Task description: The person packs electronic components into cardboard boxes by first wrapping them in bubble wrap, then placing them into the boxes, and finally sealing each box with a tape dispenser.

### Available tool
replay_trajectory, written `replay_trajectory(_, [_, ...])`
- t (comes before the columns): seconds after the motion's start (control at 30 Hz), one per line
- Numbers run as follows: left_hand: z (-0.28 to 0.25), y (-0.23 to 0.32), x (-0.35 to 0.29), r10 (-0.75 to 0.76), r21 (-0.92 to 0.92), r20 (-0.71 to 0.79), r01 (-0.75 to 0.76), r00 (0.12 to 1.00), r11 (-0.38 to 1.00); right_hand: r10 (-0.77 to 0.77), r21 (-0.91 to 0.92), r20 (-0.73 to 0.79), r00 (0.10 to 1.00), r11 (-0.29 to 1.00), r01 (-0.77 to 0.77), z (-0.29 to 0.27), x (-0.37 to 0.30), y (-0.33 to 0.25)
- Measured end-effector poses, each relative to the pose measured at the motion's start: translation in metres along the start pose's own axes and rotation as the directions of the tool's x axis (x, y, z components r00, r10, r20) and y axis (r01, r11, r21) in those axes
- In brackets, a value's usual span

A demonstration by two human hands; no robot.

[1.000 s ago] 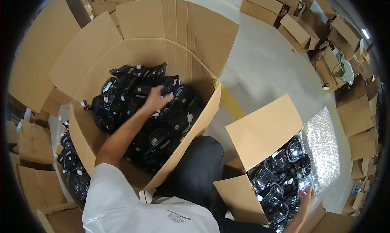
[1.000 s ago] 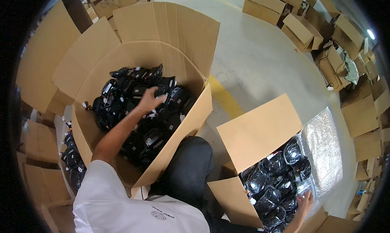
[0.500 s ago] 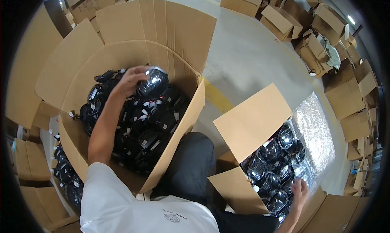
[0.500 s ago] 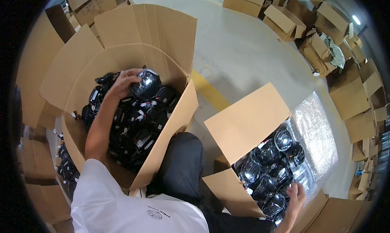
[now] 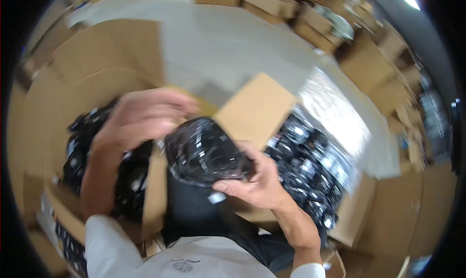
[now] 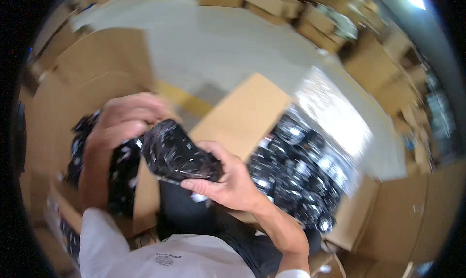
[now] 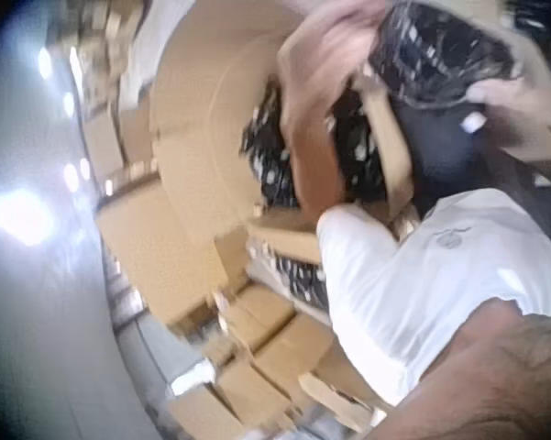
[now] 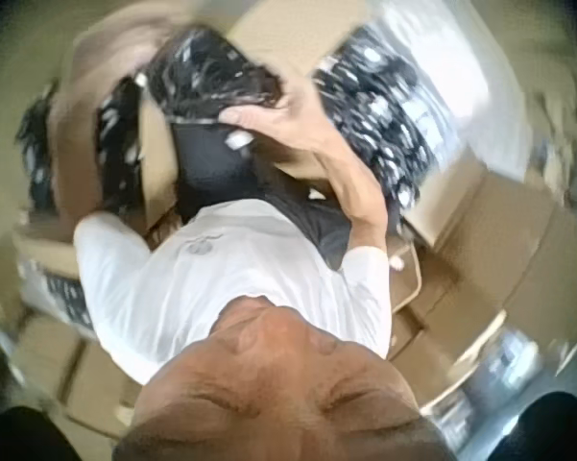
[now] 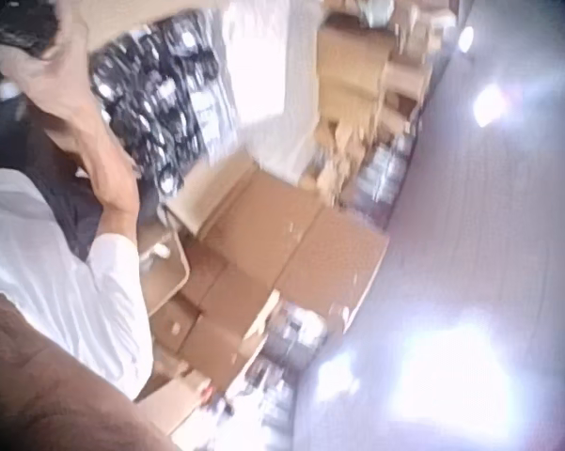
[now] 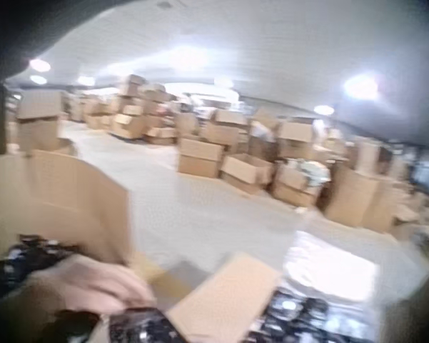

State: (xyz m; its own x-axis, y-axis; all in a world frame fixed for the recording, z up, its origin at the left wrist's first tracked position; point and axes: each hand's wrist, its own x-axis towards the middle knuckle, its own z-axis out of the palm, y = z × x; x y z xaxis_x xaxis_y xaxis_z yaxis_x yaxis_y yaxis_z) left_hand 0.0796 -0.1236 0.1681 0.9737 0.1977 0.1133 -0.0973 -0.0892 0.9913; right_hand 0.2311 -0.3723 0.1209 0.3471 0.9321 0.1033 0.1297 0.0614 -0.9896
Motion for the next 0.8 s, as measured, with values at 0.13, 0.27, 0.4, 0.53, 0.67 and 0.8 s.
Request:
replay_trajectory(0.13, [-0.067, -0.094, -0.033, -0.131, 0.139, -0.31, 0.181, 0.942, 0.973, 0.145, 0.011, -0.358, 0.922, 0.988, -0.151, -0.082, -0.063, 0.047])
replay_trajectory(0.27, [-0.193, -0.295, -0.122, -0.232, 0.554, -0.383, 0.424, 0.894, 0.716, 0.393, 0.36, -0.855, 0.337, 0.919, -0.16, -0.2, -0.112, 0.077])
replay_trajectory(0.4, [-0.207, -0.417, -0.185, 0.031, 0.846, -0.371, 0.324, 0.928, 0.423, 0.292, 0.392, -0.875, 0.385, 0.896, 0.21, -0.299, -0.151, 0.142])
replay_trajectory(0.53, [-0.131, -0.36, -0.112, -0.117, 0.482, -0.352, 0.287, 0.929, 0.827, 0.351, 0.391, -0.875, 0.333, 0.919, 0.057, -0.339, -0.187, 0.181])
replay_trajectory(0.67, [-0.153, -0.323, -0.131, -0.304, 0.598, -0.18, 0.35, 0.935, 0.721, 0.377, 0.341, -0.897, 0.233, 0.923, -0.179, -0.332, -0.179, 0.215])
replay_trajectory(0.8, [-0.148, -0.304, -0.146, -0.199, 0.85, -0.054, 0.149, 0.979, 0.505, 0.222, 0.095, -0.959, 0.177, 0.838, -0.537, -0.327, -0.171, 0.209])
